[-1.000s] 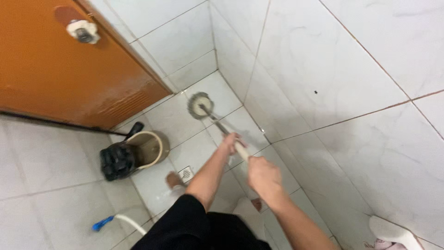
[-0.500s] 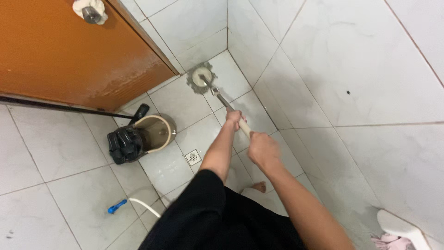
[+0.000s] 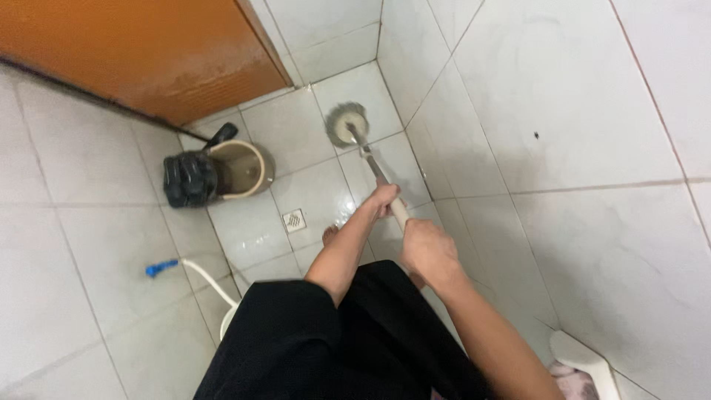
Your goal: The person mops the tiled bathroom floor using a spin mop, periodically pouring water from a small container onto the floor near a drain and moving objects aside to reach corners.
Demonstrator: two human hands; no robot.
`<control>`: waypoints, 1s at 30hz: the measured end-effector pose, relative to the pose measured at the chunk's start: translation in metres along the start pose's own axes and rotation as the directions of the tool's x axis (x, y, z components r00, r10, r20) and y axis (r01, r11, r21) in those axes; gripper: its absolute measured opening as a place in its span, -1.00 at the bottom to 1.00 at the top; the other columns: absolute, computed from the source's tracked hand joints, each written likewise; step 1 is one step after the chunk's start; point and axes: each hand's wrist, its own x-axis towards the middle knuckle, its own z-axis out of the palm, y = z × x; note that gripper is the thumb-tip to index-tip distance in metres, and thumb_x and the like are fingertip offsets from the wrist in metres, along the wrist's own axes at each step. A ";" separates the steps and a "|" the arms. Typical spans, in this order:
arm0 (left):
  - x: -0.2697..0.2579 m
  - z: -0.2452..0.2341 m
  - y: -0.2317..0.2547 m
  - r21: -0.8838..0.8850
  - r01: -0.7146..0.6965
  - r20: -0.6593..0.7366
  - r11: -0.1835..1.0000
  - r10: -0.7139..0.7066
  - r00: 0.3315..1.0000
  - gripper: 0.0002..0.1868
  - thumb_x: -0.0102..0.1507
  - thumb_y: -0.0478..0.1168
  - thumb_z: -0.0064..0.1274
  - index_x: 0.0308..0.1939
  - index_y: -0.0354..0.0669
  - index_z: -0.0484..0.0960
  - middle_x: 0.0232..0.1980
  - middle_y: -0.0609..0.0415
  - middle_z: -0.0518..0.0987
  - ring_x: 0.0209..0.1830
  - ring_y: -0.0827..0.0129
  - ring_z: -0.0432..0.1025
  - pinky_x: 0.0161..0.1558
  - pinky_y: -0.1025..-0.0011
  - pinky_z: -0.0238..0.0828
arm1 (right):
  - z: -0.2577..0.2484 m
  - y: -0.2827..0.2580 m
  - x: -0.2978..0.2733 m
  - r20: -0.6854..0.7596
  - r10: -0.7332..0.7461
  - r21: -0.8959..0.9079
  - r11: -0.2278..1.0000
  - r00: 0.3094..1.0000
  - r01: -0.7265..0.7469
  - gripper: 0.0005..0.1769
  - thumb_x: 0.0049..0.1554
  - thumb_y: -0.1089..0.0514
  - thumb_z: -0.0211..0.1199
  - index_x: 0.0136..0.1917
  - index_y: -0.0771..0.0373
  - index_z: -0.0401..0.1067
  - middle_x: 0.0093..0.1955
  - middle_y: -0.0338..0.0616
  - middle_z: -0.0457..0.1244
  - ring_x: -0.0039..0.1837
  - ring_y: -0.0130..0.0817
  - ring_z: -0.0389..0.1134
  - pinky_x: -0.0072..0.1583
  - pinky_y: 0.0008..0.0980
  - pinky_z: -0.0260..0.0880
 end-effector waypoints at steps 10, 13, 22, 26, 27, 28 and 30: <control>-0.025 0.012 -0.033 -0.080 -0.097 -0.183 0.992 0.081 0.980 -0.62 0.19 -0.35 -0.06 0.09 -0.28 0.31 -0.35 -0.10 0.48 -0.50 0.11 0.46 -0.49 0.09 0.50 | 0.003 0.019 -0.046 0.029 -0.128 -0.076 0.989 0.991 0.129 -0.69 -0.02 0.24 0.33 0.01 0.39 0.51 -0.06 0.18 0.40 0.00 0.10 0.49 0.03 -0.05 0.53; -0.012 0.020 -0.029 -0.140 -0.127 -0.137 0.982 0.108 0.985 -0.69 0.20 -0.35 -0.05 0.01 -0.42 0.45 -0.37 -0.13 0.49 -0.52 0.09 0.45 -0.52 0.11 0.50 | 0.005 0.021 -0.032 -0.013 -0.103 -0.030 0.994 0.995 0.103 -0.73 0.02 0.26 0.26 0.01 0.39 0.52 -0.09 0.22 0.40 -0.05 0.14 0.49 0.00 -0.05 0.54; 0.020 0.072 -0.002 -0.067 -0.079 -0.106 0.995 0.072 0.992 -0.57 0.28 -0.25 -0.07 0.22 -0.17 0.27 -0.11 -0.07 0.47 -0.29 0.14 0.50 -0.36 0.09 0.60 | -0.035 0.047 -0.001 -0.007 0.085 -0.138 0.987 0.996 -0.085 -0.47 0.15 0.24 0.07 0.38 0.12 0.44 -0.18 0.12 0.44 -0.15 -0.02 0.53 -0.03 -0.09 0.57; -0.026 0.101 -0.019 -0.083 -0.001 -0.184 0.997 -0.014 0.983 -0.30 0.34 -0.28 -0.11 0.49 -0.01 -0.10 0.19 -0.20 0.39 -0.11 0.06 0.49 -0.23 0.06 0.63 | -0.028 0.063 -0.014 -0.087 0.070 -0.125 0.989 0.994 -0.081 -0.43 0.06 0.19 0.18 0.37 0.03 0.45 -0.18 0.09 0.42 -0.13 0.02 0.47 -0.01 -0.06 0.51; -0.039 0.105 -0.016 -0.080 0.006 -0.200 0.997 -0.021 0.980 -0.22 0.36 -0.29 -0.12 0.56 0.03 -0.19 0.27 -0.23 0.36 -0.07 0.04 0.49 -0.20 0.05 0.63 | -0.024 0.066 -0.015 -0.051 0.109 -0.126 0.985 0.993 -0.115 -0.45 0.09 0.13 0.21 0.37 0.01 0.44 -0.18 0.07 0.42 -0.14 0.00 0.48 -0.02 -0.08 0.53; -0.051 0.107 -0.012 -0.074 0.012 -0.210 0.997 -0.028 0.977 -0.14 0.37 -0.29 -0.13 0.62 0.07 -0.29 0.34 -0.26 0.34 -0.02 0.02 0.49 -0.17 0.04 0.64 | -0.019 0.070 -0.017 -0.014 0.148 -0.128 0.981 0.989 -0.149 -0.46 0.11 0.07 0.24 0.38 -0.01 0.44 -0.18 0.05 0.42 -0.14 -0.02 0.48 -0.04 -0.10 0.55; -0.074 0.114 -0.007 -0.051 0.025 -0.211 0.998 -0.035 0.977 -0.07 0.37 -0.30 -0.18 0.64 0.15 -0.45 0.40 -0.27 0.32 0.02 0.02 0.48 -0.16 0.07 0.63 | -0.004 0.071 -0.021 -0.035 0.136 -0.124 0.982 0.990 -0.140 -0.45 0.12 0.10 0.22 0.40 0.01 0.42 -0.21 0.05 0.43 -0.18 -0.04 0.49 -0.05 -0.13 0.56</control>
